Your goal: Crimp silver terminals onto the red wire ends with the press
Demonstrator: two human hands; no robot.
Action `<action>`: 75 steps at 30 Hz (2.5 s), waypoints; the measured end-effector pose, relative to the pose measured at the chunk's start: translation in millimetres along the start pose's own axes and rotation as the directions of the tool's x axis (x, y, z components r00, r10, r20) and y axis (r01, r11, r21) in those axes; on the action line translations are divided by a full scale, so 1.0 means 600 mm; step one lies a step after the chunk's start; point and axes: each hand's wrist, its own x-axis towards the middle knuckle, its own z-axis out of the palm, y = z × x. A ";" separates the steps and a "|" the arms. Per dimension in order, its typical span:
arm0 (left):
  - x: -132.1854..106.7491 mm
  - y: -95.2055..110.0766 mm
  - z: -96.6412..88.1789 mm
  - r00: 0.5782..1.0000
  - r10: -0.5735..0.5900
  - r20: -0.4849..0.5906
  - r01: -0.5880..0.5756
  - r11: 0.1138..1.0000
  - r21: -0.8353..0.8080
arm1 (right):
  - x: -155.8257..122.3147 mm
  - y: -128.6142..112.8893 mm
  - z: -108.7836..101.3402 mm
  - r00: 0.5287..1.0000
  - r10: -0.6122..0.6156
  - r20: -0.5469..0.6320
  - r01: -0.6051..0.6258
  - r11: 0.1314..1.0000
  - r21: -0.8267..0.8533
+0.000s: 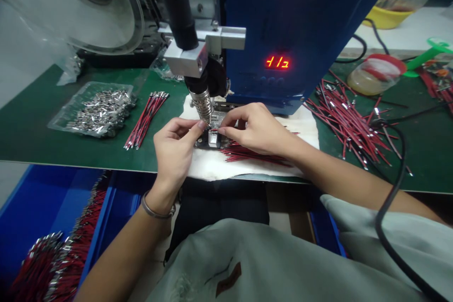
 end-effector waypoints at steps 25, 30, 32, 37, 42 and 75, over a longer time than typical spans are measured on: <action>-0.005 0.008 -0.003 1.000 -0.021 -0.012 0.022 1.000 0.018 | 0.003 0.001 0.005 0.994 -0.092 -0.064 0.090 0.995 -0.042; -0.005 0.006 -0.002 1.000 -0.012 -0.012 0.013 0.999 0.031 | 0.003 0.003 0.007 0.993 -0.103 -0.063 0.100 0.994 -0.046; -0.005 0.007 -0.001 1.000 -0.015 -0.015 0.015 0.999 0.029 | 0.002 0.003 0.008 0.991 -0.112 -0.072 0.109 0.993 -0.049; -0.007 0.008 -0.002 1.000 -0.013 0.001 0.013 1.000 0.014 | 0.002 0.003 0.007 0.985 -0.151 -0.085 0.145 0.987 -0.071; -0.008 0.006 -0.004 1.000 -0.014 0.005 0.014 0.999 0.031 | 0.002 0.002 0.002 0.977 -0.205 -0.065 0.197 0.974 -0.109; -0.009 0.005 -0.006 1.000 0.011 0.011 -0.012 0.998 0.058 | -0.002 -0.005 0.010 0.974 -0.195 -0.119 0.180 0.976 -0.124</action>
